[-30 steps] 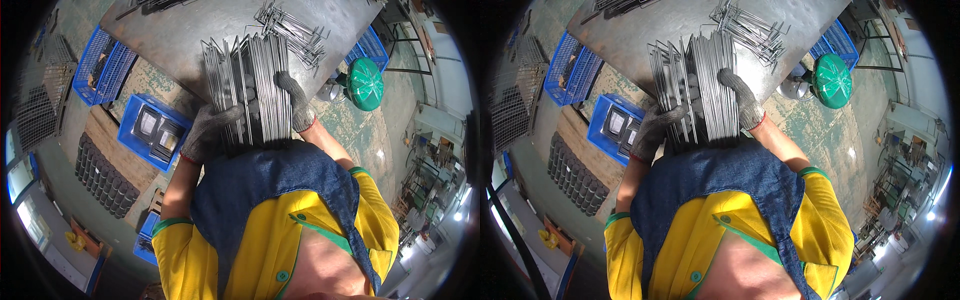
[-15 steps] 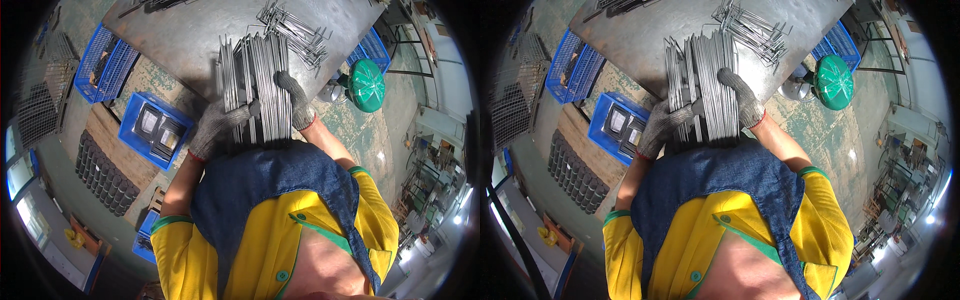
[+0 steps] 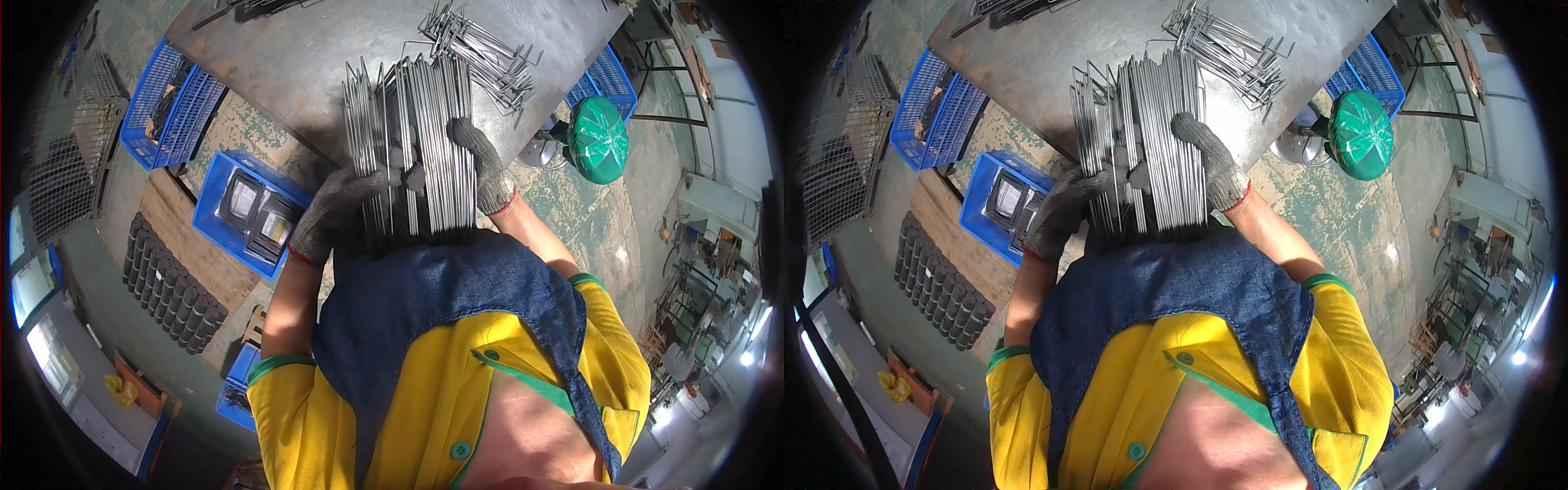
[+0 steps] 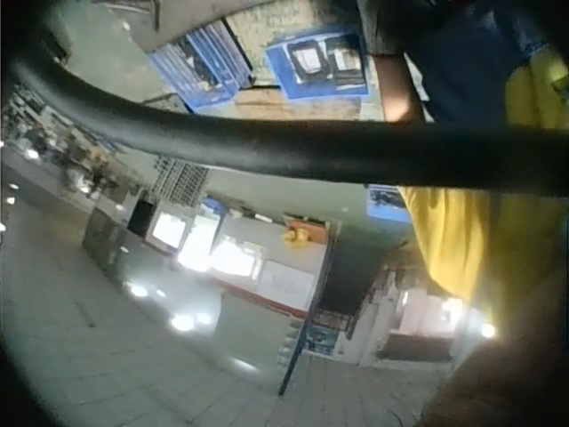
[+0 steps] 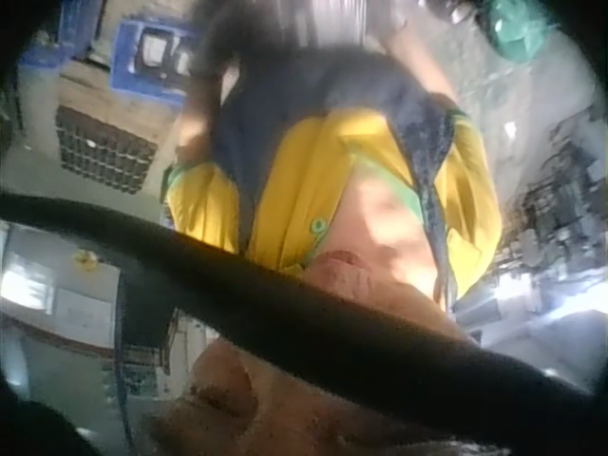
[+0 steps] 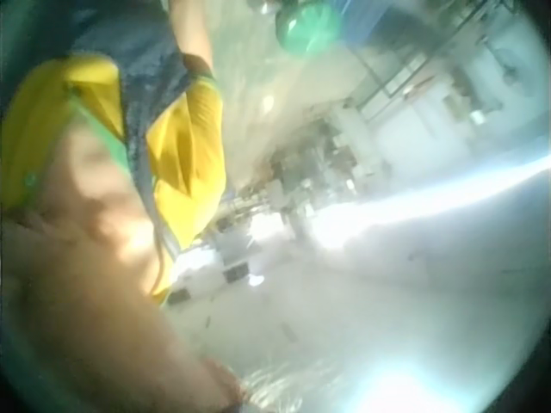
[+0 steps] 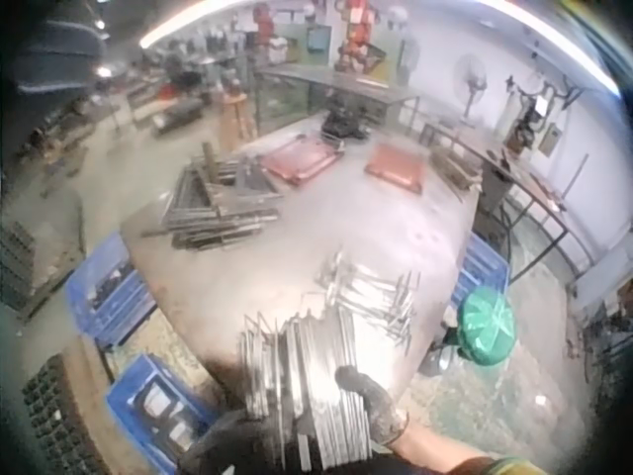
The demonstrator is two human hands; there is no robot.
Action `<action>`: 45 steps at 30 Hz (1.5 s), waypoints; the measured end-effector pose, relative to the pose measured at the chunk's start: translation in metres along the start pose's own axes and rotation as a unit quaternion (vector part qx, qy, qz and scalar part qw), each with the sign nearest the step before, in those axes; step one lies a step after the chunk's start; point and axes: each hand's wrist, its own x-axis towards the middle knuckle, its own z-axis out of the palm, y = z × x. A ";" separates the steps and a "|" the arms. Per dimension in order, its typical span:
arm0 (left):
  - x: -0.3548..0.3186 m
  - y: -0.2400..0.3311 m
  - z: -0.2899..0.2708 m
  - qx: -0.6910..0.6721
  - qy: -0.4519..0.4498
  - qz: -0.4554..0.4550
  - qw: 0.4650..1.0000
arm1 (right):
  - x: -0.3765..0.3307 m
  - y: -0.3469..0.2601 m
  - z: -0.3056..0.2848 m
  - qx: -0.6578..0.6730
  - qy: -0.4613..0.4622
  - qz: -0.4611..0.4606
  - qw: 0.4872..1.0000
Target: The person picks up stacks of rectangular metal wire frames from a blue plastic crate and a cardboard box. They align the frames by hand and place them onto a metal workbench, creating a neat pile.
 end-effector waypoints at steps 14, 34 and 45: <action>0.008 0.032 0.026 0.047 0.062 -0.099 0.992 | 0.005 0.000 -0.012 0.063 -0.063 0.047 0.995; -0.001 0.034 0.015 -0.097 0.059 -0.106 0.988 | 0.002 -0.001 -0.001 0.020 -0.028 0.018 0.999; 0.005 0.028 0.018 -0.023 0.046 -0.090 0.995 | 0.005 0.002 -0.007 0.069 -0.020 0.039 0.997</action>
